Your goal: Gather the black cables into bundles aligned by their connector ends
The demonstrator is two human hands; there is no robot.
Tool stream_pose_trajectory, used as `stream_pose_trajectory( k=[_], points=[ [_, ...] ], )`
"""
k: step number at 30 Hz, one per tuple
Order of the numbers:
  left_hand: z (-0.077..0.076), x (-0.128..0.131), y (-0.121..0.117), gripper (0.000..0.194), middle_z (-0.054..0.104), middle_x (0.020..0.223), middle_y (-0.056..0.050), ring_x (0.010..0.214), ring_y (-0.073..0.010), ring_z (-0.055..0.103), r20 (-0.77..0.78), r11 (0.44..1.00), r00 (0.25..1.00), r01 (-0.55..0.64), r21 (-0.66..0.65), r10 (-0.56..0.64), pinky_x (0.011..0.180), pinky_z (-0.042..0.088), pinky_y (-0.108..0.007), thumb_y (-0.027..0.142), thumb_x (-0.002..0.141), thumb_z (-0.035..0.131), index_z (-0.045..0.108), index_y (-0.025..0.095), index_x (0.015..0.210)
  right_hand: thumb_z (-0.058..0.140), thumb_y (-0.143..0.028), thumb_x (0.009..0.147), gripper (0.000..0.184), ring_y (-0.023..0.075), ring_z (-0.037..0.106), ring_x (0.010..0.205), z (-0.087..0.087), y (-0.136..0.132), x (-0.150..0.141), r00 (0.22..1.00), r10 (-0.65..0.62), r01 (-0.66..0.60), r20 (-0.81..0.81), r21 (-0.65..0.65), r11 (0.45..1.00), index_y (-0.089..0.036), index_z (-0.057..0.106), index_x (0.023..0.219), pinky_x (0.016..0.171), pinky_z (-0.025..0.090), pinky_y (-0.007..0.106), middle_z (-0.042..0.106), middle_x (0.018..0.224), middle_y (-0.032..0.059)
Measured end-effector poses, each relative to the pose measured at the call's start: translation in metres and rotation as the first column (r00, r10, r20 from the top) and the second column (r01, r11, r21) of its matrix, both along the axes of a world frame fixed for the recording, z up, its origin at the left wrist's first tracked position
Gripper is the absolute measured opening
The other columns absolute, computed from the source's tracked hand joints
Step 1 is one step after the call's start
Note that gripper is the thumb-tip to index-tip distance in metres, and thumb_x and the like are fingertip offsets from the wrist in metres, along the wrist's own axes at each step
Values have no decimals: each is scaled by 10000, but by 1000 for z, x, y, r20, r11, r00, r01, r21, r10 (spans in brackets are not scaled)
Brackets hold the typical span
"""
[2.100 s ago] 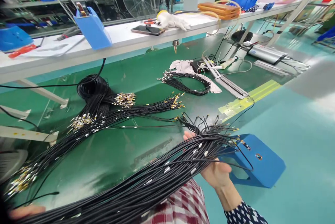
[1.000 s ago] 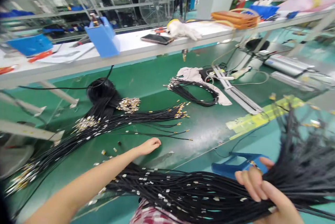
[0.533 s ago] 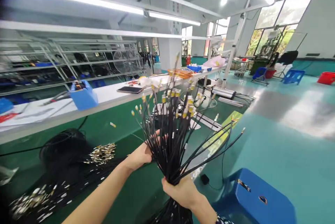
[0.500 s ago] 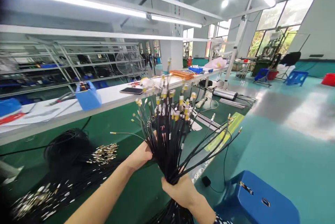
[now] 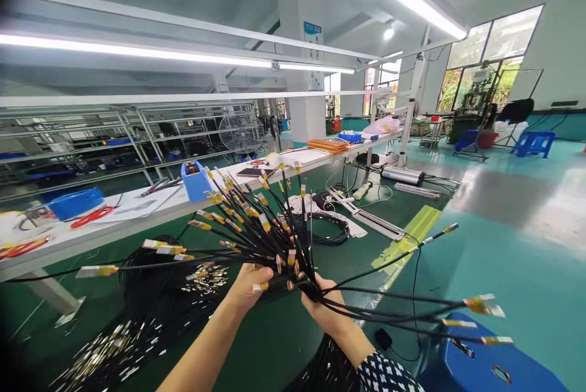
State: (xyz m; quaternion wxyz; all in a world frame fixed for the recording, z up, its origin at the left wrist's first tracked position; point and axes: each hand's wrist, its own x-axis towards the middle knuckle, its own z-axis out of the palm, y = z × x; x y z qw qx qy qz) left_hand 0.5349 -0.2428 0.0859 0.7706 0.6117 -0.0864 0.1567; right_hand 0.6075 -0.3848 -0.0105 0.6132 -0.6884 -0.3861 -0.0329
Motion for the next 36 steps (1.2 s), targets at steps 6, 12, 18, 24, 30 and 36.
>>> stream_pose_trajectory(
  k=[6, 12, 18, 24, 30, 36],
  points=[
    [13, -18, 7, 791, 701, 1091, -115, 1188, -392, 535, 14, 992, 996, -88, -88, 90, 1005, 419, -534, 655, 529, 755, 651, 224, 1183, 538, -240, 787, 210, 166, 550, 634, 3, -4, -5, 999, -33, 31, -28, -80, 996, -169, 661, 942, 615, 480, 271, 631, 707, 21],
    [30, -18, 8, 738, 693, 1098, -110, 1176, -371, 553, 87, 980, 983, -146, -138, 159, 1024, 411, -521, 509, 568, 790, 619, 201, 1217, 579, -331, 736, 156, 135, 449, 542, 10, -11, -13, 995, -12, 5, -101, -77, 997, -191, 576, 667, 517, 434, 251, 525, 575, -6],
    [21, -6, 19, 570, 721, 985, -87, 1131, -346, 584, -58, 938, 936, -348, 4, 347, 1003, 434, -492, 374, 624, 784, 657, 178, 1144, 556, -352, 706, 194, 133, 426, 507, 12, -19, -14, 991, -52, 43, -127, -73, 996, -207, 513, 585, 510, 432, 270, 493, 526, -8],
    [25, -2, 20, 602, 710, 1081, -84, 1199, -317, 548, 21, 953, 954, -301, 42, 300, 1094, 341, -451, 355, 636, 787, 642, 193, 1197, 580, -367, 674, 196, 141, 428, 523, 5, -25, -8, 978, -138, 123, -156, -103, 987, -205, 522, 579, 509, 409, 275, 478, 528, -8],
    [19, -7, 35, 779, 664, 1202, -71, 1286, -326, 472, 51, 970, 990, -142, 199, 135, 1093, 335, -469, 340, 600, 822, 546, 264, 1324, 573, -345, 680, 152, 141, 438, 560, 3, -31, -5, 971, -133, 116, -200, -95, 989, -193, 572, 665, 547, 423, 270, 495, 570, -17],
    [9, -2, 40, 609, 700, 1041, -92, 1193, -376, 521, 31, 919, 996, -90, 383, 85, 1059, 363, -477, 337, 523, 872, 675, 195, 1081, 516, -229, 664, 81, 111, 420, 557, 12, -22, -10, 977, -77, 9, -199, -320, 947, -175, 553, 713, 519, 361, 226, 497, 611, -23]
  ],
)
